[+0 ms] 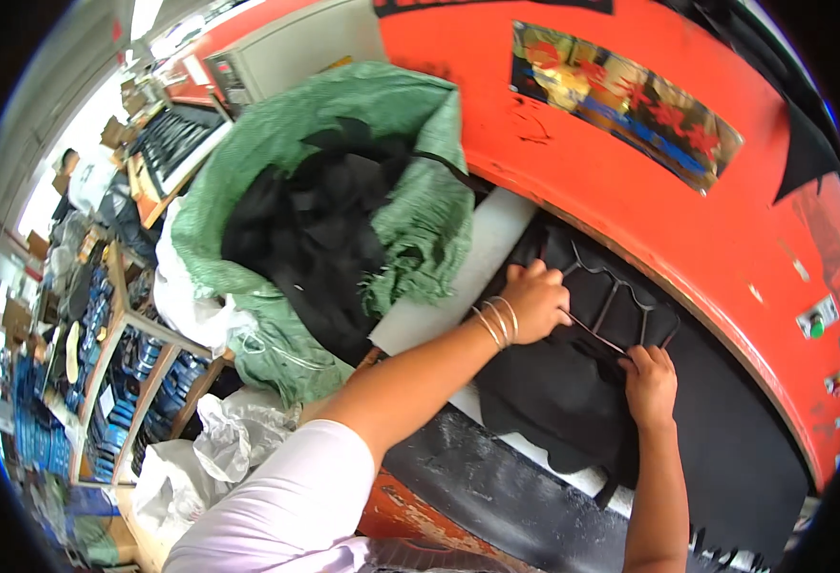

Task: Cutting shoe upper components from large sheets of black material using a manual cutting machine and scissors.

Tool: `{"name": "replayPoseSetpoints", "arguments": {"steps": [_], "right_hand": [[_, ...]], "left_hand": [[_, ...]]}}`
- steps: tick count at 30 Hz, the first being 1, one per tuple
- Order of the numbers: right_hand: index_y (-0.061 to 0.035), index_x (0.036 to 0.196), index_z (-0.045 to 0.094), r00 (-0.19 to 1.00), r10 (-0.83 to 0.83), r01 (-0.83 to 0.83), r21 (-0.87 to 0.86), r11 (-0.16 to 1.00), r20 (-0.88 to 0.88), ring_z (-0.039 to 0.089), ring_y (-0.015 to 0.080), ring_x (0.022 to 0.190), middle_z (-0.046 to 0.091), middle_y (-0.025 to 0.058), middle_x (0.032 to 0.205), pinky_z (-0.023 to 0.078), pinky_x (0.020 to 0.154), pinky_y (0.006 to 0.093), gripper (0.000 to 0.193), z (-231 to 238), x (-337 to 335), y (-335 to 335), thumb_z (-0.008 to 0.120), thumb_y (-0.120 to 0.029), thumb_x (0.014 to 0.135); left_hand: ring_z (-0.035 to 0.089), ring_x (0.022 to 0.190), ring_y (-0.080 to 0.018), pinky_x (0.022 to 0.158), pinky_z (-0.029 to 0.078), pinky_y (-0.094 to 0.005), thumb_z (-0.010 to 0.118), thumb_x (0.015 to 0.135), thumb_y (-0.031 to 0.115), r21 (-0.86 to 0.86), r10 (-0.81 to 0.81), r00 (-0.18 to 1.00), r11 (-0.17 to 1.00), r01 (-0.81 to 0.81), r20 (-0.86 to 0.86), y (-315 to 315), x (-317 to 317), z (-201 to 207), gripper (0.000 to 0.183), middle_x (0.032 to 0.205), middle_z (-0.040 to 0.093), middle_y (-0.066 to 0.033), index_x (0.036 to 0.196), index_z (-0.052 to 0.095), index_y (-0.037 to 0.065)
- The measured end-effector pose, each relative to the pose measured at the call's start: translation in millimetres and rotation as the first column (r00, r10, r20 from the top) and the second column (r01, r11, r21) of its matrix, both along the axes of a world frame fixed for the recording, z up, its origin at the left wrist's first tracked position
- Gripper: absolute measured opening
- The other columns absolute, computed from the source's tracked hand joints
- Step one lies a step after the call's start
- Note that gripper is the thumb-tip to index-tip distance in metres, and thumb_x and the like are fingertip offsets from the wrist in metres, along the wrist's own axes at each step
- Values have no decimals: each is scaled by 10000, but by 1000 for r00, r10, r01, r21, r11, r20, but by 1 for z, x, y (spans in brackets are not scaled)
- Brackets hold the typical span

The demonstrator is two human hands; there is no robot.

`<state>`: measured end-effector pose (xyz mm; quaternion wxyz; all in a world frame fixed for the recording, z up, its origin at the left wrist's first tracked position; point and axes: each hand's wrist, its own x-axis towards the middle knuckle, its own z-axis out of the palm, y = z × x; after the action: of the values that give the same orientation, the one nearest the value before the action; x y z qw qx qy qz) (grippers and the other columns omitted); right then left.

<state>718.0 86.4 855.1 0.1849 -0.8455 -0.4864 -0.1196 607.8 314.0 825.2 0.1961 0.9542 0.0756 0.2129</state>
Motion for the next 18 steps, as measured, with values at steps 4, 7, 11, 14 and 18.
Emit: {"name": "replayPoseSetpoints", "arguments": {"steps": [4, 7, 11, 14, 18], "right_hand": [[-32, 719, 568, 996, 69, -60, 135, 989, -64, 514, 307, 718, 497, 103, 688, 411, 666, 390, 134, -16, 3, 3, 698, -57, 701], [-26, 710, 574, 989, 84, -53, 242, 969, -122, 501, 285, 707, 488, 101, 688, 395, 661, 366, 125, -26, 6, 0, 698, -38, 694], [-8, 726, 573, 976, 112, -42, 350, 936, -184, 480, 245, 687, 466, 93, 685, 382, 643, 331, 114, -18, 12, 3, 686, -19, 718], [8, 765, 561, 981, 95, -29, 355, 934, -170, 450, 220, 708, 435, 84, 718, 359, 646, 309, 120, -7, 13, 4, 673, -34, 755], [9, 799, 593, 996, 87, -83, 109, 991, -33, 484, 250, 778, 471, 88, 744, 379, 682, 339, 119, 13, 14, -2, 678, -62, 758]], "left_hand": [[455, 978, -243, 836, 284, -436, 684, 757, 295, -116, -23, 998, 993, 30, 61, 1, -12, -4, 150, 881, 549, -20, 713, 673, 152], [452, 967, -243, 820, 279, -432, 699, 742, 288, -127, -35, 992, 991, 51, 122, 1, -9, -8, 147, 868, 540, -25, 695, 664, 154], [439, 947, -247, 808, 276, -426, 709, 726, 281, -160, 2, 967, 986, 40, 253, 3, -1, -6, 144, 848, 520, -18, 684, 653, 156], [430, 934, -248, 808, 272, -423, 710, 722, 279, -230, 18, 950, 972, 56, 311, 1, 1, -4, 144, 838, 507, -15, 682, 650, 154], [447, 983, -245, 852, 296, -427, 710, 729, 304, -199, 3, 985, 979, 32, 175, -3, -2, 1, 154, 882, 535, -19, 715, 672, 156]]}}
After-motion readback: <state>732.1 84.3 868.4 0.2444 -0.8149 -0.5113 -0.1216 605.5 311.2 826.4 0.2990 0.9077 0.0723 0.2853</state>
